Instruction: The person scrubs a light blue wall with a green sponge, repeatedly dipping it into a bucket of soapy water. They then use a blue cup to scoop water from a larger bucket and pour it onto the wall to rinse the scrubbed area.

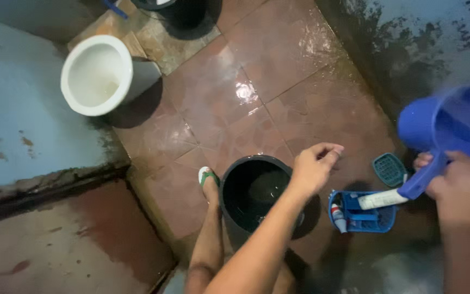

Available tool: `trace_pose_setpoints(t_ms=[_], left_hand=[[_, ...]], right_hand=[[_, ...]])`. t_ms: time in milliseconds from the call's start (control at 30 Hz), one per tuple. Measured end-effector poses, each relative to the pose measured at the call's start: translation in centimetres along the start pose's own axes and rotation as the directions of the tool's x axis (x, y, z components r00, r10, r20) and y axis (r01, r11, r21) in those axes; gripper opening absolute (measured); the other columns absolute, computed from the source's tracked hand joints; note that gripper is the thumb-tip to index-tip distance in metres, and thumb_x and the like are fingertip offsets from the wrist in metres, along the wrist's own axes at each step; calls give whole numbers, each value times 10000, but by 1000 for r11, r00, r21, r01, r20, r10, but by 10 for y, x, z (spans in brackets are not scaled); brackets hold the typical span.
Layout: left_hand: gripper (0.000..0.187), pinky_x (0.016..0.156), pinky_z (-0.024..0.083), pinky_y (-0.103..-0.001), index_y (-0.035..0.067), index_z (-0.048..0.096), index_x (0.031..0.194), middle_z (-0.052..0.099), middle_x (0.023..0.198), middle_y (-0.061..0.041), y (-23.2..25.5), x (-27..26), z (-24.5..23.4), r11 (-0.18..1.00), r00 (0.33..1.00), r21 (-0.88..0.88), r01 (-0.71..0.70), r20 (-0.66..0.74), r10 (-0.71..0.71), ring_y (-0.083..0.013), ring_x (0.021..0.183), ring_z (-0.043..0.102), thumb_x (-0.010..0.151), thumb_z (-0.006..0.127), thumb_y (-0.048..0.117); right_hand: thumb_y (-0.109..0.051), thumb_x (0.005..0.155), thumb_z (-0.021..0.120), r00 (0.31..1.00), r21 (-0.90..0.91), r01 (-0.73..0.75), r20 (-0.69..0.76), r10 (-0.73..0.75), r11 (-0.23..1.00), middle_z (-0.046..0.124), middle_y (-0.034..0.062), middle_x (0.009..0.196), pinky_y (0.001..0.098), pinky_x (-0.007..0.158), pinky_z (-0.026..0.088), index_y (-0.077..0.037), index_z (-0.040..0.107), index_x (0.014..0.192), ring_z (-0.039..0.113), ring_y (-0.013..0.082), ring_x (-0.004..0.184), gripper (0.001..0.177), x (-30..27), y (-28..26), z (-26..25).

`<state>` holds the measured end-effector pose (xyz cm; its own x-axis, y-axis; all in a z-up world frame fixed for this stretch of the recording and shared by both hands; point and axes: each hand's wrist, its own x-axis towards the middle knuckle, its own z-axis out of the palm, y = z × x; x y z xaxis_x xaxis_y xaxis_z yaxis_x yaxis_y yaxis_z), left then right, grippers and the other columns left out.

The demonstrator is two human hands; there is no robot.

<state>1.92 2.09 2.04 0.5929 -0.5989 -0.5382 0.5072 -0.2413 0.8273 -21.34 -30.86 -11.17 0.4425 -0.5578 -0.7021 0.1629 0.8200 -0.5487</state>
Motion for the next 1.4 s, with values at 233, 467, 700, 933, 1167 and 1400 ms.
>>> trace_pose_setpoints(t_ms=[233,467,700,933,1167,1400], left_hand=[[333,839,581,-354,-14,688,1224,742,1052,-115,8,20,-54,897,1000,-441,12,17,-5,-209,934,696,1017,567,216],[402,977,556,-376,-21,631,1285,712,1216,-165,60,15,-131,854,999,-519,-30,-28,18,-253,1123,688,997,542,245],[438,1000,559,-414,-28,600,1320,685,1282,-190,57,14,-203,761,996,-646,-56,20,91,-286,1159,684,993,554,260],[379,920,568,-369,5,623,1294,693,1226,-155,12,-33,-342,787,987,-617,15,-117,-111,-245,1072,695,999,566,237],[388,899,575,-356,32,648,1269,729,1177,-119,-68,-121,-472,750,915,-650,125,-217,-341,-224,1031,709,959,567,250],[475,906,566,-394,5,614,1296,721,1134,-137,-120,-138,-547,631,881,-773,73,-247,-404,-236,987,702,909,625,280]], right_hand=[[-184,1030,465,998,-138,55,-26,-59,989,506,118,933,346,702,480,3,471,1114,530,216,779,205,-9,-13,12],[-187,1033,501,991,-140,93,-88,-106,986,543,140,934,365,693,519,20,492,1143,571,239,770,235,-37,-2,72],[-200,1053,567,972,-618,134,-68,-223,774,607,166,869,395,681,583,22,505,1225,644,267,708,287,-100,62,159],[-204,997,519,995,-686,-94,-40,91,722,595,101,699,332,505,508,8,578,990,582,197,552,220,-157,241,255],[-118,820,667,921,-832,-304,-131,367,465,611,112,602,320,436,460,10,681,859,562,202,468,134,-243,443,288],[-99,880,745,629,-772,-632,-464,624,62,705,152,788,319,517,547,1,718,962,661,205,583,133,-193,594,268]])
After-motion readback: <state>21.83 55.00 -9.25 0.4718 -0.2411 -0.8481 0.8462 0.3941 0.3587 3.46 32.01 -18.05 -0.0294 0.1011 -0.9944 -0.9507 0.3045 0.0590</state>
